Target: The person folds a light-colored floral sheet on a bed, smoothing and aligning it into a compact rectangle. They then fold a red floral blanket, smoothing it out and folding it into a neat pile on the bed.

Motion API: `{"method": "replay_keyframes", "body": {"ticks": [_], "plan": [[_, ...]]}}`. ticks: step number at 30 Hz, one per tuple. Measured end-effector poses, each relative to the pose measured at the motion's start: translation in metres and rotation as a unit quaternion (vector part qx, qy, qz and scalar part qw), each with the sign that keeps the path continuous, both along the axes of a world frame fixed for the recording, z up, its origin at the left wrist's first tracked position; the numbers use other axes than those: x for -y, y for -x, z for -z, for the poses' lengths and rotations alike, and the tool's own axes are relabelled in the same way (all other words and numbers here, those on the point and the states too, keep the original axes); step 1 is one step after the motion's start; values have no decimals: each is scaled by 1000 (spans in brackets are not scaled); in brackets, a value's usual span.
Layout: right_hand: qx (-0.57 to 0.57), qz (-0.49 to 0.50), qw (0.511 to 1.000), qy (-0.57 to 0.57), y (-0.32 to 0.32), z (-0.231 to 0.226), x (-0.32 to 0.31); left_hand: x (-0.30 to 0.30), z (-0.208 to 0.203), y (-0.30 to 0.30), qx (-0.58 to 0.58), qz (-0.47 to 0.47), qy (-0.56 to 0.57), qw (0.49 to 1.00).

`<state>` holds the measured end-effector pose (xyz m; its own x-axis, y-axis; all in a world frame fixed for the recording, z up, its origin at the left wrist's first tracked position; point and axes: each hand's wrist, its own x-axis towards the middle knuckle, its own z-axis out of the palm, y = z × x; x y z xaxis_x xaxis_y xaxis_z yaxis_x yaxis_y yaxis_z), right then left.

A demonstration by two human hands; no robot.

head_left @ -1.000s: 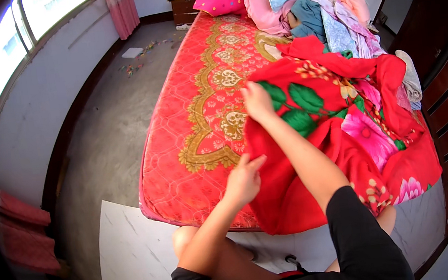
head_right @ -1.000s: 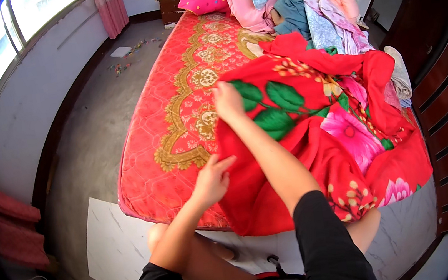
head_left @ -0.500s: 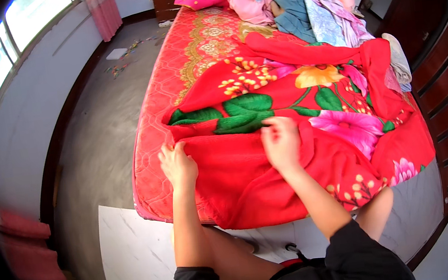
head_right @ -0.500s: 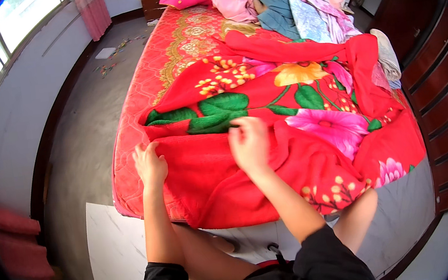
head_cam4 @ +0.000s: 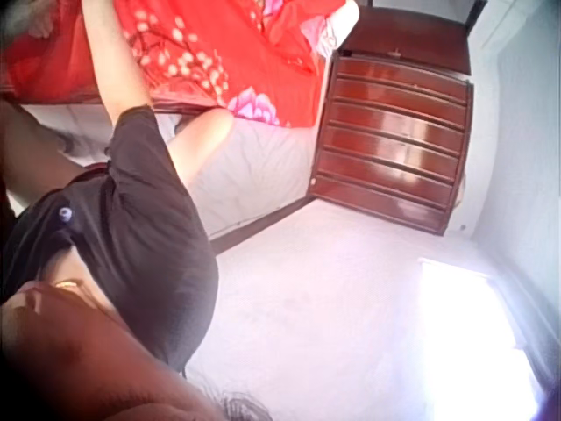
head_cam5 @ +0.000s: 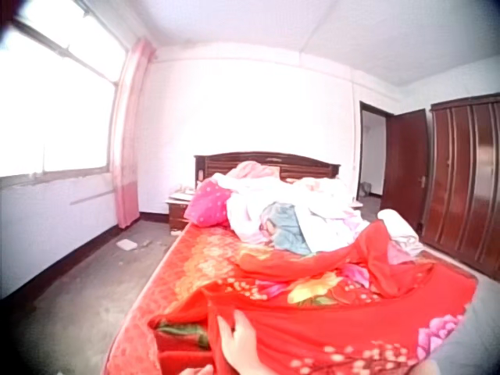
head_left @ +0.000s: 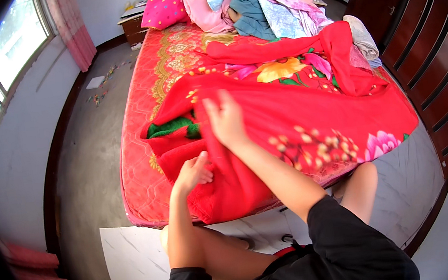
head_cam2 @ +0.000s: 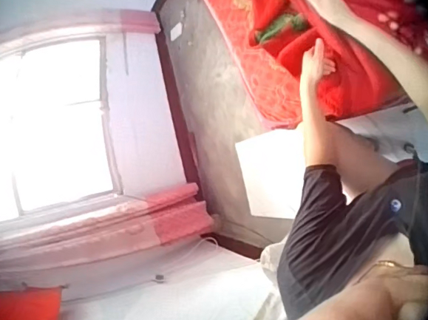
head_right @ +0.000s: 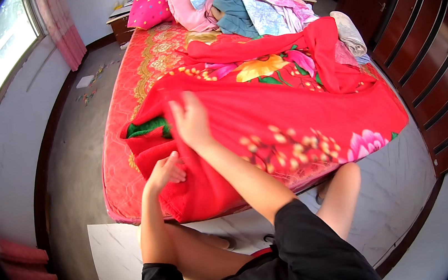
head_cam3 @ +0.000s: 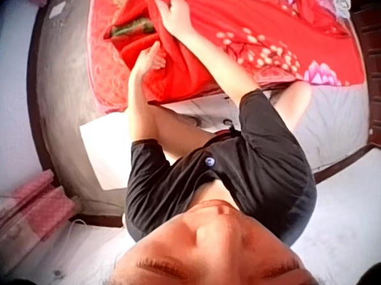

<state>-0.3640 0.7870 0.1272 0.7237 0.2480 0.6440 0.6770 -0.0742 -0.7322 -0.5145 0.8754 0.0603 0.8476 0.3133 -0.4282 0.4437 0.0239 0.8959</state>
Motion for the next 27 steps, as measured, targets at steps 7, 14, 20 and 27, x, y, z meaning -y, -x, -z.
{"method": "replay_keyframes", "body": {"ticks": [7,14,20,27], "plan": [[-36,-168,964,202,32,72,12,-17,0,33,-41,-21,4,999],[45,-252,921,293,128,66,186,10,-12,49,-28,110,-259,959],[199,-199,879,384,130,79,174,-8,9,38,24,82,-387,918],[111,-329,909,230,175,31,132,-52,11,46,-36,-202,-420,884]]}}
